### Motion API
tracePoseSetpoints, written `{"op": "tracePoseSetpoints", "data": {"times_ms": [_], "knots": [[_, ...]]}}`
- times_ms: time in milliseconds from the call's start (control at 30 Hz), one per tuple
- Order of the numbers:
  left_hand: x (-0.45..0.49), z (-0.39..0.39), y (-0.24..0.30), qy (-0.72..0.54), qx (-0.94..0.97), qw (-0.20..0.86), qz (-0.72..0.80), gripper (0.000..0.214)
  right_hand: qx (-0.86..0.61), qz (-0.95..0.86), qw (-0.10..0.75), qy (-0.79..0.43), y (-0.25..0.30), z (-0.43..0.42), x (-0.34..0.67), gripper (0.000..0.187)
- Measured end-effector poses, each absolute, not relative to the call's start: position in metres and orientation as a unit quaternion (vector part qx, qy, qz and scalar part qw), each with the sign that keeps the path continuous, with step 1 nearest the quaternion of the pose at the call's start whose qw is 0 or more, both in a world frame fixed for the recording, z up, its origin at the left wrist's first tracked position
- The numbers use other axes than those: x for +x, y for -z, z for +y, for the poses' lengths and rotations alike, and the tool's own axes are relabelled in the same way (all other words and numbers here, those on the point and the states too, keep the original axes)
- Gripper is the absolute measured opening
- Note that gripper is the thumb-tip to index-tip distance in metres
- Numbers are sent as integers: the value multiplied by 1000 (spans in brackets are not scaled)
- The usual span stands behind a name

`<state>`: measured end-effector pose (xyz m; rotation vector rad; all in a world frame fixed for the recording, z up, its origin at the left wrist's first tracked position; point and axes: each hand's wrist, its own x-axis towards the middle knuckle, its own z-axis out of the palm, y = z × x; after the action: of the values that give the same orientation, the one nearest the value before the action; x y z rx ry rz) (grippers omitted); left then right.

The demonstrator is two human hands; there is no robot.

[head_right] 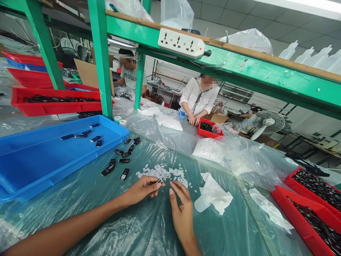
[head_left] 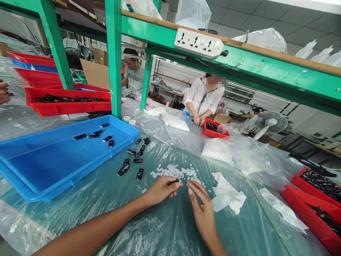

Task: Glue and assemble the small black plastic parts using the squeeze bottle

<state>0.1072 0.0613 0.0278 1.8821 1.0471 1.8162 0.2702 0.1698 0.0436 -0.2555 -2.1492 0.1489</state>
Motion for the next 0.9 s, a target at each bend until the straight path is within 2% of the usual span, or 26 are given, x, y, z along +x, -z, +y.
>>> {"op": "tracePoseSetpoints", "data": {"times_ms": [67, 133, 367, 533, 733, 900], "knots": [[105, 63, -29, -662, 628, 171, 372, 47, -120, -863, 477, 117, -49, 180, 272, 30], [105, 63, -30, -672, 618, 172, 371, 46, -134, -849, 468, 208, -52, 190, 272, 29], [108, 57, -31, -657, 636, 135, 382, 45, -163, -841, 446, 261, -52, 206, 265, 34], [109, 56, -31, -652, 645, 124, 378, 44, -162, -856, 437, 225, -52, 205, 265, 26], [108, 57, -30, -647, 653, 121, 375, 43, -141, -877, 447, 110, -54, 198, 268, 16], [109, 58, -25, -603, 690, 153, 371, 40, -131, -860, 489, -60, -50, 198, 268, 25]]}}
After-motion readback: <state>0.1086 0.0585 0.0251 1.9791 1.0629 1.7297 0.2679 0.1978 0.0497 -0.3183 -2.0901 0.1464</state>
